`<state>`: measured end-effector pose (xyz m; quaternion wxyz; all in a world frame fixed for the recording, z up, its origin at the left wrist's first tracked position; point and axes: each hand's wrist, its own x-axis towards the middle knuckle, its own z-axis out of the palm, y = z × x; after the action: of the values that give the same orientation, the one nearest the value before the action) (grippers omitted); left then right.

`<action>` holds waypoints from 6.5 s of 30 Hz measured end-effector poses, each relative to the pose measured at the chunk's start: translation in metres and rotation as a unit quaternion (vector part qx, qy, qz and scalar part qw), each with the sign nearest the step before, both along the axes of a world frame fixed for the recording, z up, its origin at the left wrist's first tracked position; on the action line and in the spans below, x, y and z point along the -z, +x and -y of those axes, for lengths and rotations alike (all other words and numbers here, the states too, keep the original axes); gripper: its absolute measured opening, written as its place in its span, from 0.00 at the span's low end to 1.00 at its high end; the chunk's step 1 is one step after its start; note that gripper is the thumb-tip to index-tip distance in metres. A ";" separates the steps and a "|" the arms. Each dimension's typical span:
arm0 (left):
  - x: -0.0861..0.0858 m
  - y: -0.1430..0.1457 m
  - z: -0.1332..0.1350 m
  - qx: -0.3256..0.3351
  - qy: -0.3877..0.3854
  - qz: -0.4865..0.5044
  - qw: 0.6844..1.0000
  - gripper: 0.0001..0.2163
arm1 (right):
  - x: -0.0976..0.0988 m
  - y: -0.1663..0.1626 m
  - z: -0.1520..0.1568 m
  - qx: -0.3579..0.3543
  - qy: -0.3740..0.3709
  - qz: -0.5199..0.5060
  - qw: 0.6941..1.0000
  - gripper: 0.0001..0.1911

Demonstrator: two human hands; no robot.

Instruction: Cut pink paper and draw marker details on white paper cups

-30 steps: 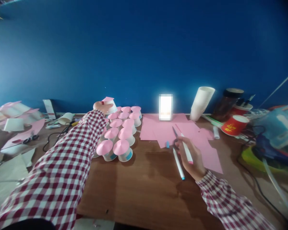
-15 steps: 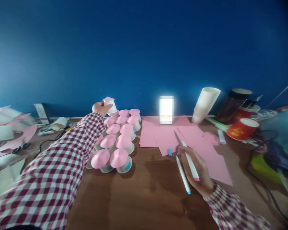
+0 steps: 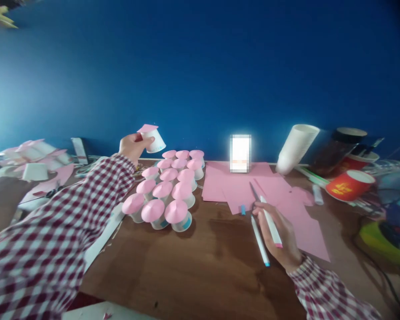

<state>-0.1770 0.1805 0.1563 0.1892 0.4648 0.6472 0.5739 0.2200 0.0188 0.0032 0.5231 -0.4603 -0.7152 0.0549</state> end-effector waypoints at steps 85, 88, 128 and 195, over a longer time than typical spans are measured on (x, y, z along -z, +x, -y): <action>0.128 0.108 0.201 -0.057 -0.320 -0.361 0.874 0.25 | -0.004 0.010 -0.008 0.056 -0.060 -0.140 0.987 0.15; 0.130 0.103 0.206 -0.051 -0.301 -0.351 0.885 0.24 | -0.007 0.009 -0.007 0.061 -0.057 -0.141 0.987 0.14; 0.144 0.227 0.134 0.363 -0.092 0.456 0.808 0.16 | -0.006 -0.007 0.006 -0.014 0.065 -0.013 0.998 0.10; 0.157 0.229 0.138 0.430 -0.107 0.446 0.778 0.17 | -0.015 -0.011 0.022 -0.050 0.032 0.015 0.998 0.03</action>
<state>0.0524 0.0427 -0.0005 0.7323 0.3633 0.2807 0.5029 0.2089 -0.0034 0.0185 0.5232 -0.4078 -0.7466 0.0505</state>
